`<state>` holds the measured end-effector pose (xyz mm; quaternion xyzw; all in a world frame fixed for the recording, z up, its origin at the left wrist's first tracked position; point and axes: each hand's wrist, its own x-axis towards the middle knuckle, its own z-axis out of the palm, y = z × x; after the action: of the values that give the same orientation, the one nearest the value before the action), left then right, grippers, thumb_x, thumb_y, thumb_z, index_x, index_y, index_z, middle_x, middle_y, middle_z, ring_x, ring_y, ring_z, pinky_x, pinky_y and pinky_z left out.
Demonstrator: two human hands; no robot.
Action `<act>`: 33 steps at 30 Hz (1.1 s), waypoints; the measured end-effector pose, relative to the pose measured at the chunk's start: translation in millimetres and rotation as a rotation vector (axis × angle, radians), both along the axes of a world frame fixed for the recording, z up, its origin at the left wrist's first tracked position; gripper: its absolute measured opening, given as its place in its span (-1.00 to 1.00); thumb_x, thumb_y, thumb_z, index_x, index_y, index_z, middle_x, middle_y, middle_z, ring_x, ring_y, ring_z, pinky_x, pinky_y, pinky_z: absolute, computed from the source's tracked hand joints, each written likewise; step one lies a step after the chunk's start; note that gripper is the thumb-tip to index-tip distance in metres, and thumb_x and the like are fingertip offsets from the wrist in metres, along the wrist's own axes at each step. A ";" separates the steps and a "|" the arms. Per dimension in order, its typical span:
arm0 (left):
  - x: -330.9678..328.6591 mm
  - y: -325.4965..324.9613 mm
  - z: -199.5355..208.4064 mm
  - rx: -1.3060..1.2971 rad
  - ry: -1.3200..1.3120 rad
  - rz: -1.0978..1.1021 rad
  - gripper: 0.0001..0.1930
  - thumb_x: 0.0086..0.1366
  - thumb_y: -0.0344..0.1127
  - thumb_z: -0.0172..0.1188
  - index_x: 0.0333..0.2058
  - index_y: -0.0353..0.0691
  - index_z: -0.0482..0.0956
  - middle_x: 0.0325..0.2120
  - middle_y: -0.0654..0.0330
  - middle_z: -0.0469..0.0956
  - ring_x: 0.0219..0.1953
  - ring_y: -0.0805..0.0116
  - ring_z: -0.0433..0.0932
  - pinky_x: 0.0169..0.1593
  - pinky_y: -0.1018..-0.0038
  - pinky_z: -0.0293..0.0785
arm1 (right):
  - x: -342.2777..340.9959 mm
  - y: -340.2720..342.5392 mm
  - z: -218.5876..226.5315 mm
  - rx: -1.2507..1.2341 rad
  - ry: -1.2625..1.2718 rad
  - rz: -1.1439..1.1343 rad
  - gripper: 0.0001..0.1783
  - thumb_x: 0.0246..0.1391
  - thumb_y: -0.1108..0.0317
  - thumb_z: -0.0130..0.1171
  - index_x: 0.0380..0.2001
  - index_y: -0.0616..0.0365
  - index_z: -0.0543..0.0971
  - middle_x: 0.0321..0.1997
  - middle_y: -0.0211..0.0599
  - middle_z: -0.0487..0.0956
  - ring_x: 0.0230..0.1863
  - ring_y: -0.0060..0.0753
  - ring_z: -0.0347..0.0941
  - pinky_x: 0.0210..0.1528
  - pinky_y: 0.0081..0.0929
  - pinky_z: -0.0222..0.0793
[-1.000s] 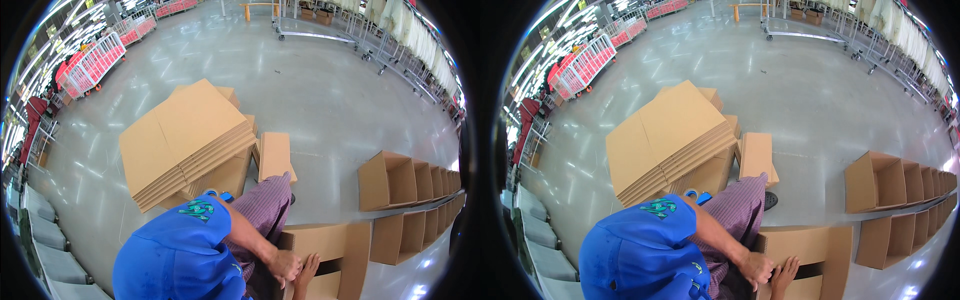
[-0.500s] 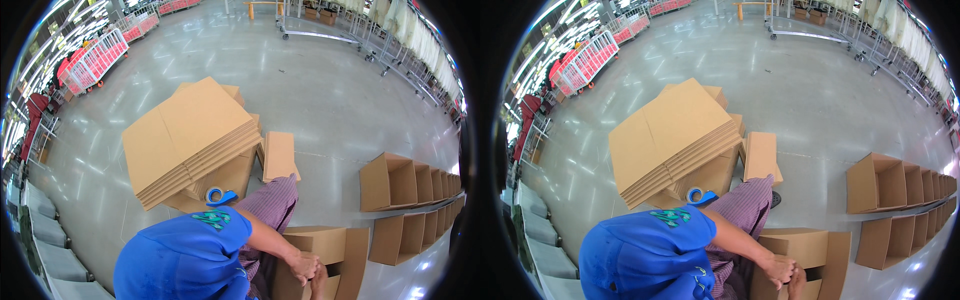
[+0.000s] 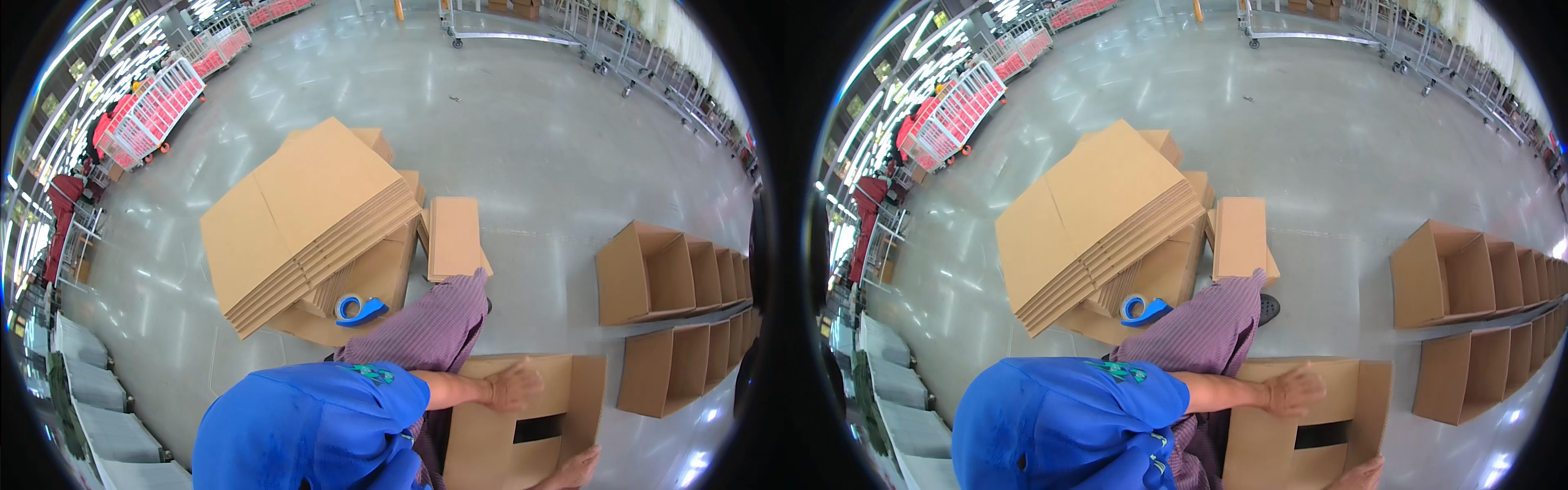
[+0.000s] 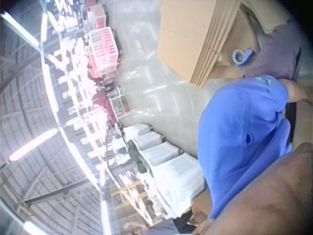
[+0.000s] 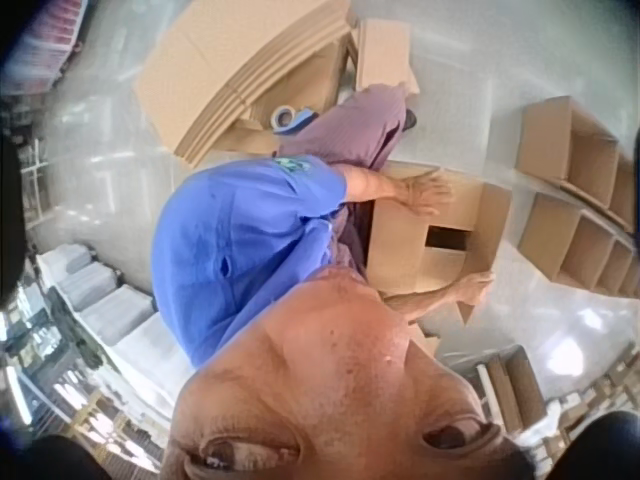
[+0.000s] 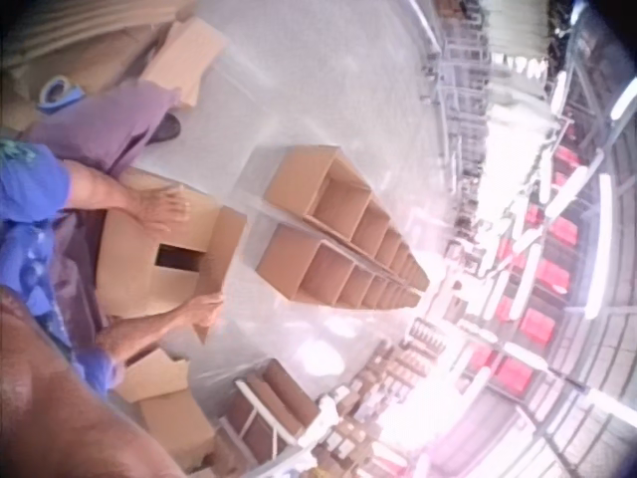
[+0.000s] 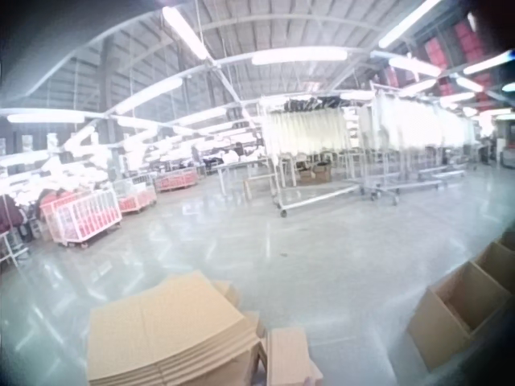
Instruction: The person sits on the floor and folds flat cardboard sheets into boxes, then uses a handheld tape dispenser to seal the seams. They repeat this process for multiple boxes, placing finished units aside.
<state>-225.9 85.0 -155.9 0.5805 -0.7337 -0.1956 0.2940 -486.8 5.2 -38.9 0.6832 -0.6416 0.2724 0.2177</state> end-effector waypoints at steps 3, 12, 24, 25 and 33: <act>14.0 -4.1 4.1 0.121 0.192 0.277 -0.42 0.33 -0.18 0.05 0.29 -0.20 0.22 0.18 -0.08 0.37 0.31 0.03 0.26 0.45 -0.14 -0.25 | 20.9 34.5 -6.4 -0.141 0.006 -0.049 -0.57 0.25 0.10 0.10 -0.63 0.11 0.57 -0.64 -0.15 0.51 -0.57 0.05 0.43 -0.53 -0.04 0.29; 33.3 -22.5 17.5 0.535 1.080 0.471 -0.34 0.37 -0.01 0.01 0.34 -0.24 0.18 0.12 -0.01 0.49 0.18 0.09 0.46 0.30 0.12 0.22 | 42.9 167.5 -52.4 0.323 -0.050 -0.125 -0.73 0.27 0.19 0.06 -0.26 0.20 0.54 -0.26 -0.07 0.53 -0.21 0.04 0.44 -0.15 -0.07 0.32; 50.4 -5.7 6.0 0.614 0.094 0.239 -0.50 0.34 0.14 -0.03 0.07 -0.04 0.52 0.07 -0.07 0.46 0.14 -0.12 0.43 0.13 -0.02 0.39 | 21.3 203.3 -97.2 0.371 -0.283 -0.157 -0.62 0.30 0.18 0.00 0.03 0.19 0.55 0.09 -0.05 0.55 0.13 0.02 0.41 0.19 -0.08 0.26; 50.9 0.7 8.5 0.582 0.130 0.219 -0.49 0.33 0.15 -0.02 0.09 -0.04 0.50 0.08 -0.06 0.45 0.15 -0.11 0.42 0.15 -0.03 0.37 | 12.3 206.1 -98.6 0.361 -0.286 -0.285 -0.56 0.31 0.10 -0.02 0.06 0.18 0.53 0.14 -0.05 0.53 0.17 0.05 0.39 0.20 -0.07 0.27; 50.7 5.0 -11.5 0.792 0.111 0.187 -0.56 0.36 -0.04 -0.04 0.11 -0.10 0.47 0.12 -0.20 0.40 0.19 -0.16 0.39 0.21 -0.06 0.33 | -56.7 201.2 -152.7 0.513 -0.718 -0.645 -0.45 0.25 0.01 0.00 -0.32 0.40 0.63 -0.37 0.12 0.65 -0.38 0.14 0.58 -0.36 0.06 0.43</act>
<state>-175.3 90.0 -167.5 0.7015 -0.5288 -0.4664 0.1037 -543.5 206.4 -191.6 0.3468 -0.8985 0.2425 -0.1163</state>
